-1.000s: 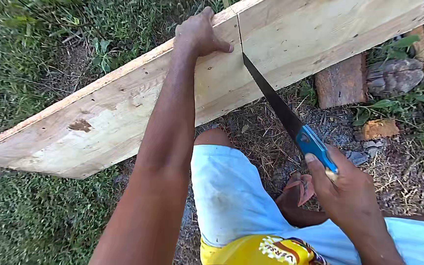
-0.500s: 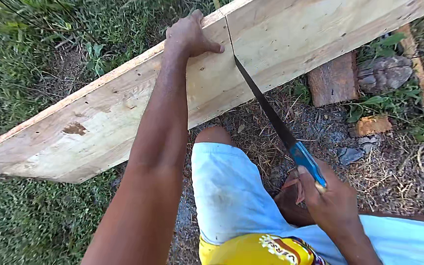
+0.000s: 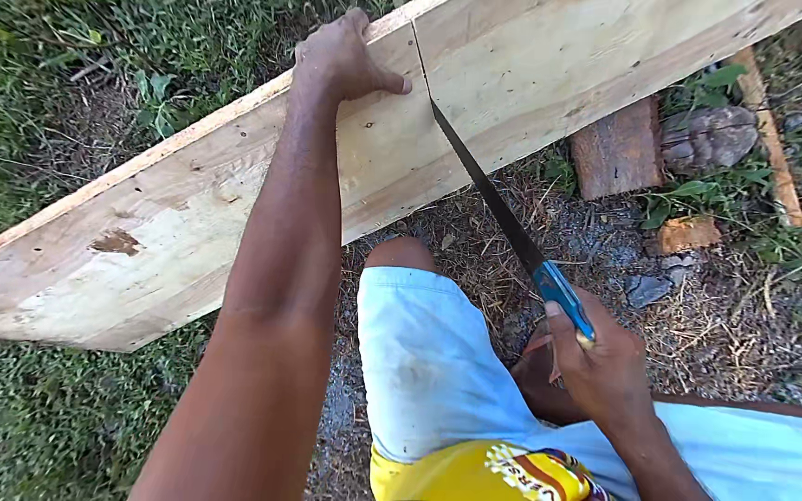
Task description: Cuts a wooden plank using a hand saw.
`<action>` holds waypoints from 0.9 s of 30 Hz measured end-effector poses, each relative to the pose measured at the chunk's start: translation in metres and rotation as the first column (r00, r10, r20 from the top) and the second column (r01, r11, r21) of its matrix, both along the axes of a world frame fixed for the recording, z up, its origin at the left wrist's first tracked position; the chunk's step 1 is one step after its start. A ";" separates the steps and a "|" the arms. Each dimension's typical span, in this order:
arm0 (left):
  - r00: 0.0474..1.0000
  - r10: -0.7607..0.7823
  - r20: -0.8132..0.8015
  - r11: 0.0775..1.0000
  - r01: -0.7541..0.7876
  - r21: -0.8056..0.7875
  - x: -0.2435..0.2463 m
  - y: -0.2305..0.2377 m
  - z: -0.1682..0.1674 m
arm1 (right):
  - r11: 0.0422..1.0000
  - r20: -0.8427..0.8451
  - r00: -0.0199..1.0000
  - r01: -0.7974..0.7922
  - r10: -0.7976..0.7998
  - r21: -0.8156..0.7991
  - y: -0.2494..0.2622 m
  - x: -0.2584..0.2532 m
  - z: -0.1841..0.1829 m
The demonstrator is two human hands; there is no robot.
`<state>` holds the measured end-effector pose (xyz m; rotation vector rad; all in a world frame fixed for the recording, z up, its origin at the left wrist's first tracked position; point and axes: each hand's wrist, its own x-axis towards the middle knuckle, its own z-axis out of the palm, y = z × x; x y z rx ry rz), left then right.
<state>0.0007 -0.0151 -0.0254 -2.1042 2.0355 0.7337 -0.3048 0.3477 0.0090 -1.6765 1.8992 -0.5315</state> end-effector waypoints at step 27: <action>0.998 -0.031 0.049 0.999 0.032 -0.035 -0.012 0.020 0.012 | 0.995 0.063 0.998 -0.016 0.010 0.099 -0.062 0.030 -0.018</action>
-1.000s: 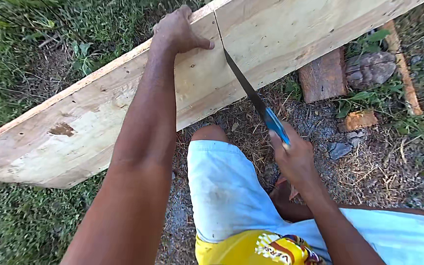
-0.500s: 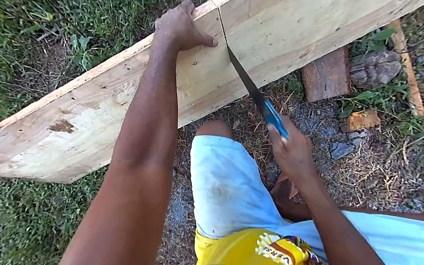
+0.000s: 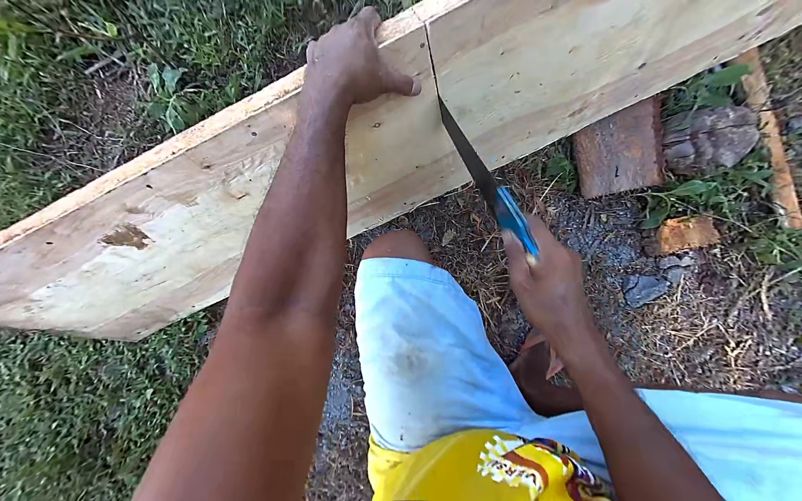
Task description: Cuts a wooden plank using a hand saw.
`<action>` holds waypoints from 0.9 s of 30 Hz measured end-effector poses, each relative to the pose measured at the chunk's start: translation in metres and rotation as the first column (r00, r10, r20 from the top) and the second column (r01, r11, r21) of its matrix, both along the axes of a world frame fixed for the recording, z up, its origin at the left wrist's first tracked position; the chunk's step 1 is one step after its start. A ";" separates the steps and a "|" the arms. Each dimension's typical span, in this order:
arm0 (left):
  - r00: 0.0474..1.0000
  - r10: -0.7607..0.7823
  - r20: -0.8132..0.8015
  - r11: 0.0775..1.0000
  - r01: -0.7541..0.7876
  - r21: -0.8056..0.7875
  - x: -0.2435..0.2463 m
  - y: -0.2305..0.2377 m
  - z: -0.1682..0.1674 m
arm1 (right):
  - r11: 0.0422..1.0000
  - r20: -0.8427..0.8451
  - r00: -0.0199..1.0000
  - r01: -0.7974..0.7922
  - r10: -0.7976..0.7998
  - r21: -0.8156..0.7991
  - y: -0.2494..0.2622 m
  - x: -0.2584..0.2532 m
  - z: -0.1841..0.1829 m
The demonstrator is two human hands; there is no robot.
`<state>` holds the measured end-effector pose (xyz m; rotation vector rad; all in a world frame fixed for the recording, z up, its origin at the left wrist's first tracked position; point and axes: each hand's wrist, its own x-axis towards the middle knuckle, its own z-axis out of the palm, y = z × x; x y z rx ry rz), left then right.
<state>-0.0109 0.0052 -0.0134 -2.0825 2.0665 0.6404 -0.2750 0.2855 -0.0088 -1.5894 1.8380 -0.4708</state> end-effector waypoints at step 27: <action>1.000 0.011 0.017 1.000 -0.011 -0.029 0.001 -0.003 -0.005 | 0.997 -0.073 0.997 0.005 -0.010 -0.073 0.059 -0.019 0.024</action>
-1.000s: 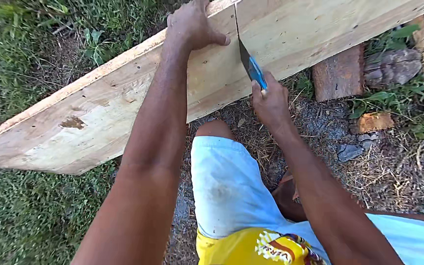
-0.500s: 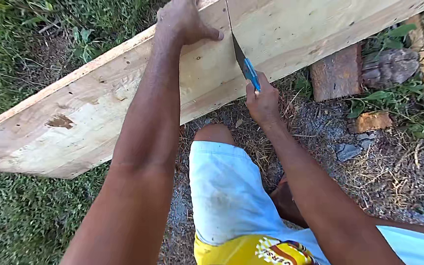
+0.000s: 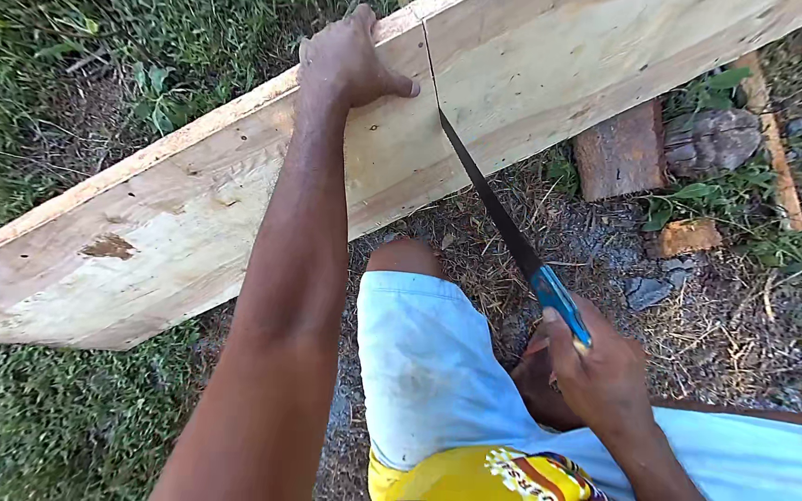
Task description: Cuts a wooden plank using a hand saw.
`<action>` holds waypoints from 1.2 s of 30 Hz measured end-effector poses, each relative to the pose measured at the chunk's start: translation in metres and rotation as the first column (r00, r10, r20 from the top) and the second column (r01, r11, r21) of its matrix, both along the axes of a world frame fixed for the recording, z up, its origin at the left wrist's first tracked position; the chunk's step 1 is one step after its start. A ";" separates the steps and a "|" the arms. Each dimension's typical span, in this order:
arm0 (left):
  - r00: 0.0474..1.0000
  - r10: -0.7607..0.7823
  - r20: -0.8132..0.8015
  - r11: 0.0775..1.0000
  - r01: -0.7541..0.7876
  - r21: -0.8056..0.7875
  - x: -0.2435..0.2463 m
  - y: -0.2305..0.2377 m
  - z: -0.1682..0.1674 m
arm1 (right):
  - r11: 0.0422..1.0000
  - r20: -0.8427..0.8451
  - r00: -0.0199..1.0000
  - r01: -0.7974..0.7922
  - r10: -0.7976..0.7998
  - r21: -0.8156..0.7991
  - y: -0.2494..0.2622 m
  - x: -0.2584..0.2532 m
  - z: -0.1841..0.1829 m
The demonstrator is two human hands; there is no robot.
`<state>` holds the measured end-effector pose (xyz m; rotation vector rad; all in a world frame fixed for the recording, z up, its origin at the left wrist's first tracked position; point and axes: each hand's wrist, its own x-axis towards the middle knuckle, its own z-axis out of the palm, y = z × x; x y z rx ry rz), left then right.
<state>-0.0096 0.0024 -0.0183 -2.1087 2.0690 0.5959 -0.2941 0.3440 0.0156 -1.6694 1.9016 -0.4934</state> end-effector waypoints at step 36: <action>0.998 -0.020 -0.053 0.999 0.023 0.042 0.002 -0.001 -0.008 | 0.997 0.061 0.998 0.006 -0.011 0.079 -0.084 0.038 -0.058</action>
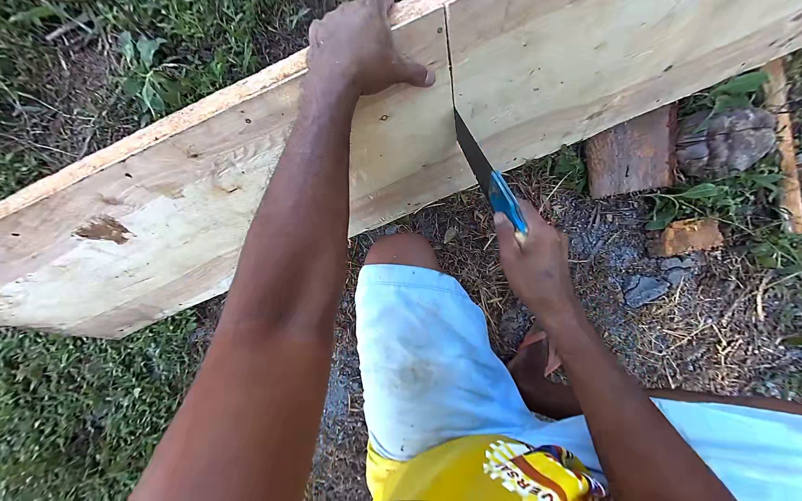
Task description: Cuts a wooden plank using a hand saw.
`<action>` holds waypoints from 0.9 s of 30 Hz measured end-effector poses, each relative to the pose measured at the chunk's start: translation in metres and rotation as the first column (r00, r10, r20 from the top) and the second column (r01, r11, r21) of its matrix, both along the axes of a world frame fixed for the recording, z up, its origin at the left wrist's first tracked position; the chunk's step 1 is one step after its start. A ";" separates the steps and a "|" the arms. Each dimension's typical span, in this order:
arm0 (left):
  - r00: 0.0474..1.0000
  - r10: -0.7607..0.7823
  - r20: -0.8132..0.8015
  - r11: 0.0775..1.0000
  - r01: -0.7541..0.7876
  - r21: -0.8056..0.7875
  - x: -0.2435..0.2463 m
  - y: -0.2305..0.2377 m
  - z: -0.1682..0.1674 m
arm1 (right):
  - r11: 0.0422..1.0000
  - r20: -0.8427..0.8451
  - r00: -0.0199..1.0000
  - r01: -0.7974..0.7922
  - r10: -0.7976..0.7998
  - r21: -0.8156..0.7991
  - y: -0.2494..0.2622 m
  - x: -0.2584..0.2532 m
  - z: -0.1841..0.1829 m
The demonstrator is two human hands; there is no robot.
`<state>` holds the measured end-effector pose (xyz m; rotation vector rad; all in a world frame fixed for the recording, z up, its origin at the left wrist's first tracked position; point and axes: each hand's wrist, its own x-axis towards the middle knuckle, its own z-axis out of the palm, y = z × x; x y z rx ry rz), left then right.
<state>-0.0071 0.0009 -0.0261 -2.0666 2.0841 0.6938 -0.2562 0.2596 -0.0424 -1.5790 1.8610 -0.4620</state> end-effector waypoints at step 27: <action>0.995 0.078 -0.055 0.997 -0.076 0.028 -0.003 0.012 0.006 | 0.999 -0.056 0.998 -0.033 0.032 -0.007 0.033 -0.006 -0.006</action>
